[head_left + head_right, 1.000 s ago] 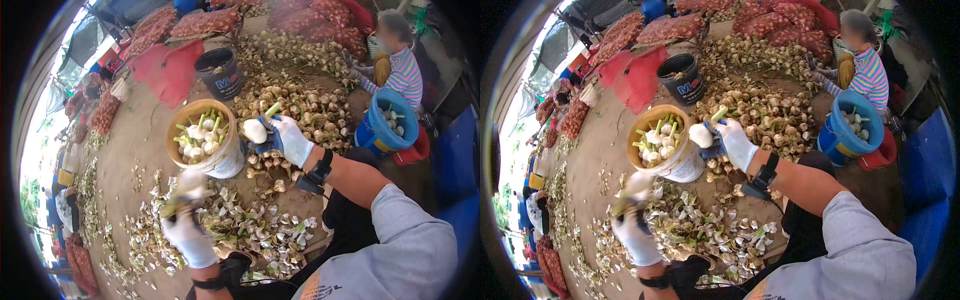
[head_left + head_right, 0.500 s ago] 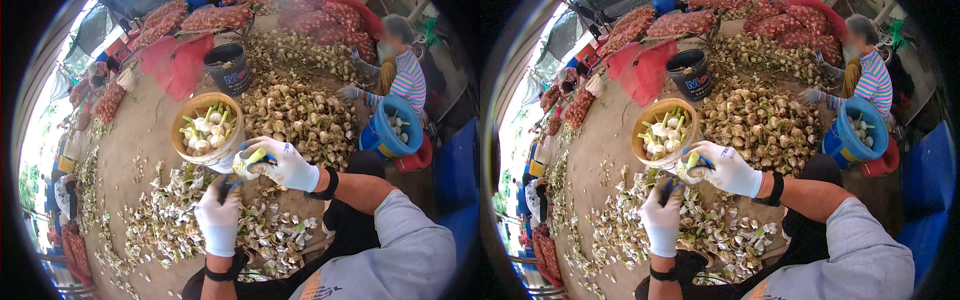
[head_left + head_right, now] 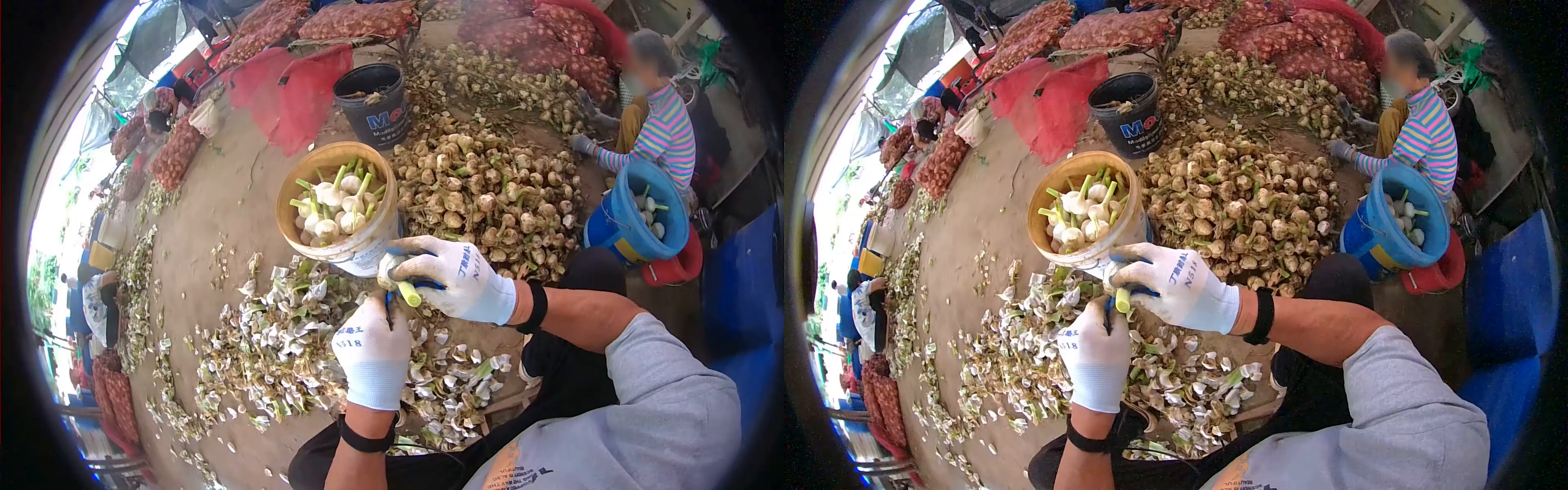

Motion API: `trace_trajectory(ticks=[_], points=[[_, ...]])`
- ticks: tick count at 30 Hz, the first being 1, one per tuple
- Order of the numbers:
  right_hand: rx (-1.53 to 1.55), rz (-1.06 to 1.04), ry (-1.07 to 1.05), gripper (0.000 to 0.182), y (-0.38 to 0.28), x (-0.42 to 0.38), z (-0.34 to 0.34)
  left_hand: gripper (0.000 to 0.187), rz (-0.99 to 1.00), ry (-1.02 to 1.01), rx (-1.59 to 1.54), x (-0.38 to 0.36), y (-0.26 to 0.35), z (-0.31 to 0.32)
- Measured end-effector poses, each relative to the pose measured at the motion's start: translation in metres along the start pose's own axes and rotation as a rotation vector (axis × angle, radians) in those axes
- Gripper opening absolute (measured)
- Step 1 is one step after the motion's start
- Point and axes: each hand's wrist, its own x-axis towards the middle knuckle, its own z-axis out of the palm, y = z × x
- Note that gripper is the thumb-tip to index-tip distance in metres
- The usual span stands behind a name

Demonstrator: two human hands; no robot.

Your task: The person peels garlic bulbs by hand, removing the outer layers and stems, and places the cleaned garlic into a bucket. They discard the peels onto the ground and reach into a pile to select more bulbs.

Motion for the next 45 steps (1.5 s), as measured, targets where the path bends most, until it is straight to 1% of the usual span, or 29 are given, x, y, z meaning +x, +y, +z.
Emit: trace_trajectory(ticks=[3, 7, 8, 9, 10, 12, 14, 18, 19, 20, 21, 22, 23, 24, 26, 27, 28, 30, 31, 32, 34, 35, 38, 39, 40, 41, 42, 44, 45], points=[[0.005, 0.028, -0.049, 0.029, -0.003, 0.0, 0.0, 0.012, 0.018, 0.002, 0.067, 0.001, 0.001, -0.002], [0.063, 0.037, -0.027, 0.023, 0.002, 0.003, 0.001, 0.014, -0.008, 0.084, -0.005, 0.005, -0.002, -0.009], [0.186, 0.043, -0.02, 0.023, 0.005, 0.006, 0.0, 0.016, -0.038, 0.089, -0.024, 0.008, -0.004, -0.014], [0.311, 0.049, -0.015, 0.023, 0.005, 0.008, -0.001, 0.011, -0.019, 0.138, -0.048, 0.01, -0.009, -0.017], [0.314, 0.048, -0.018, 0.023, 0.003, 0.01, -0.004, 0.012, -0.05, 0.132, -0.046, 0.01, -0.01, -0.021], [0.597, 0.228, -0.117, 0.022, -0.004, 0.012, -0.012, 0.01, -0.09, 0.159, -0.065, 0.011, -0.01, -0.027], [0.583, 0.189, -0.143, 0.023, -0.002, 0.014, -0.014, 0.011, -0.198, 0.138, -0.212, 0.015, -0.014, -0.034], [0.701, 0.217, -0.152, 0.021, -0.003, 0.015, -0.013, 0.015, -0.244, 0.095, -0.36, 0.016, -0.026, -0.034], [0.709, 0.225, -0.143, 0.021, -0.002, 0.015, -0.012, 0.018, -0.398, -0.046, -0.443, 0.018, -0.034, -0.038], [0.716, 0.235, -0.131, 0.022, -0.002, 0.014, -0.011, 0.018, -0.398, -0.045, -0.442, 0.018, -0.037, -0.041], [0.715, 0.235, -0.129, 0.022, 0.0, 0.014, -0.011, 0.022, -0.457, -0.076, -0.714, 0.017, -0.039, -0.043], [0.754, 0.331, -0.1, 0.024, 0.003, 0.015, -0.011, 0.025, -0.513, -0.109, -0.986, 0.017, -0.039, -0.044], [0.792, 0.426, -0.07, 0.026, 0.005, 0.015, -0.011, 0.036, -0.531, -0.095, -1.09, 0.016, -0.034, -0.042], [0.791, 0.424, -0.064, 0.026, 0.006, 0.015, -0.009, 0.036, -0.526, -0.099, -1.089, 0.015, -0.029, -0.04], [1.009, 0.459, -0.029, 0.032, 0.005, 0.014, 0.0, 0.045, -0.522, -0.135, -1.341, 0.01, -0.019, -0.036], [0.951, 0.463, -0.054, 0.037, 0.004, 0.013, 0.001, 0.036, -0.466, -0.066, -1.209, 0.009, -0.018, -0.03], [0.952, 0.466, -0.055, 0.037, 0.003, 0.013, 0.004, 0.036, -0.47, -0.066, -1.209, 0.007, -0.021, -0.027], [0.838, 0.54, -0.06, 0.04, 0.005, 0.014, 0.011, 0.032, -0.374, -0.027, -0.734, 0.004, -0.025, -0.021], [0.979, 0.643, -0.03, 0.04, 0.01, 0.012, 0.017, 0.027, -0.219, 0.103, -0.627, 0.002, -0.021, -0.012], [0.978, 0.645, -0.024, 0.04, 0.013, 0.009, 0.018, 0.02, 0.031, 0.149, -0.262, 0.001, -0.021, -0.013], [1.366, 0.994, -0.034, 0.035, 0.016, 0.006, 0.016, 0.016, 0.276, 0.187, -0.068, 0.0, -0.011, -0.014], [1.406, 0.955, -0.046, 0.046, 0.022, 0.002, 0.018, 0.016, 0.279, 0.182, -0.073, -0.001, -0.01, -0.013], [1.44, 0.935, 0.01, 0.046, 0.029, -0.002, 0.022, 0.015, 0.281, 0.195, -0.111, -0.002, -0.01, -0.008], [1.439, 0.933, 0.009, 0.046, 0.032, -0.003, 0.021, 0.014, 0.194, 0.208, -0.222, -0.003, -0.01, -0.006], [1.459, 0.859, 0.002, 0.047, 0.035, -0.003, 0.019, 0.014, 0.104, 0.225, -0.333, -0.003, -0.01, -0.005], [1.479, 0.784, -0.006, 0.048, 0.037, -0.003, 0.017, 0.018, -0.206, 0.147, -0.675, -0.004, -0.01, -0.006], [1.476, 0.781, -0.01, 0.048, 0.036, -0.001, 0.015, 0.018, -0.205, 0.153, -0.676, 0.0, -0.01, -0.011], [1.498, 0.681, 0.026, 0.05, 0.032, -0.001, 0.011, 0.014, -0.522, 0.282, -1.294, 0.012, -0.021, -0.026], [1.548, 0.66, 0.021, 0.052, 0.035, -0.003, 0.009, 0.011, -0.533, 0.314, -1.352, 0.014, -0.044, -0.033]])
